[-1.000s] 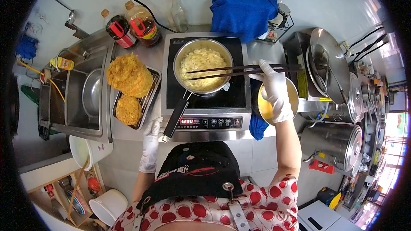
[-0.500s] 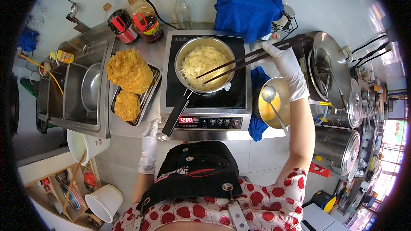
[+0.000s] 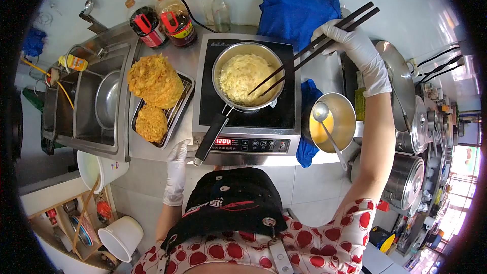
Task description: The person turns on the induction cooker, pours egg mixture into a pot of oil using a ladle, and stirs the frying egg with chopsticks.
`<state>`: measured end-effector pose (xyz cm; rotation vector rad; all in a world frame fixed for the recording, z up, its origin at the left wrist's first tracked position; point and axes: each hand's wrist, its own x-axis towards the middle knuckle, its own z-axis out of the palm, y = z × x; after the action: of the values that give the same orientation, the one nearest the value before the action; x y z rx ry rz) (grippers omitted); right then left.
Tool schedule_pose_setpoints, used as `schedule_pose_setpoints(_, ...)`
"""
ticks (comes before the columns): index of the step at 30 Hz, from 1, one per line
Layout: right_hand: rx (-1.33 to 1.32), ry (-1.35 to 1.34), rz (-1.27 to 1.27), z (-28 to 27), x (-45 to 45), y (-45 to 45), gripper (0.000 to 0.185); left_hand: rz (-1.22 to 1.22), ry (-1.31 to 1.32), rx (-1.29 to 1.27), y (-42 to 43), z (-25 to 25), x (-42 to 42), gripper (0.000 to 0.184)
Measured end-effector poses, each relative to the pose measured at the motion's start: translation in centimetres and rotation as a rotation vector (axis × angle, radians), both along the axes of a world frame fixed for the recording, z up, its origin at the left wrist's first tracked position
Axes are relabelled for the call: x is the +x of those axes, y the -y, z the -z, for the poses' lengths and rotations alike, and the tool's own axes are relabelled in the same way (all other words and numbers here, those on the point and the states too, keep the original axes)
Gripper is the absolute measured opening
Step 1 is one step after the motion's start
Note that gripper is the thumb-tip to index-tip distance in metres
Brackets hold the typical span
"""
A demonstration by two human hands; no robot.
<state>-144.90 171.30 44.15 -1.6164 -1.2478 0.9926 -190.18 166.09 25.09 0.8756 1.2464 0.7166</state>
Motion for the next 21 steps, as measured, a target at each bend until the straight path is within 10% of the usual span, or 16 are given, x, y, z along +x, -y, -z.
schedule_pose_setpoints(21, 0.248, 0.133, 0.522, -2.2, -6.8, 9.2, 0.016, 0.109, 0.056, 0.056, -2.5, 1.8, -0.5, 0.029)
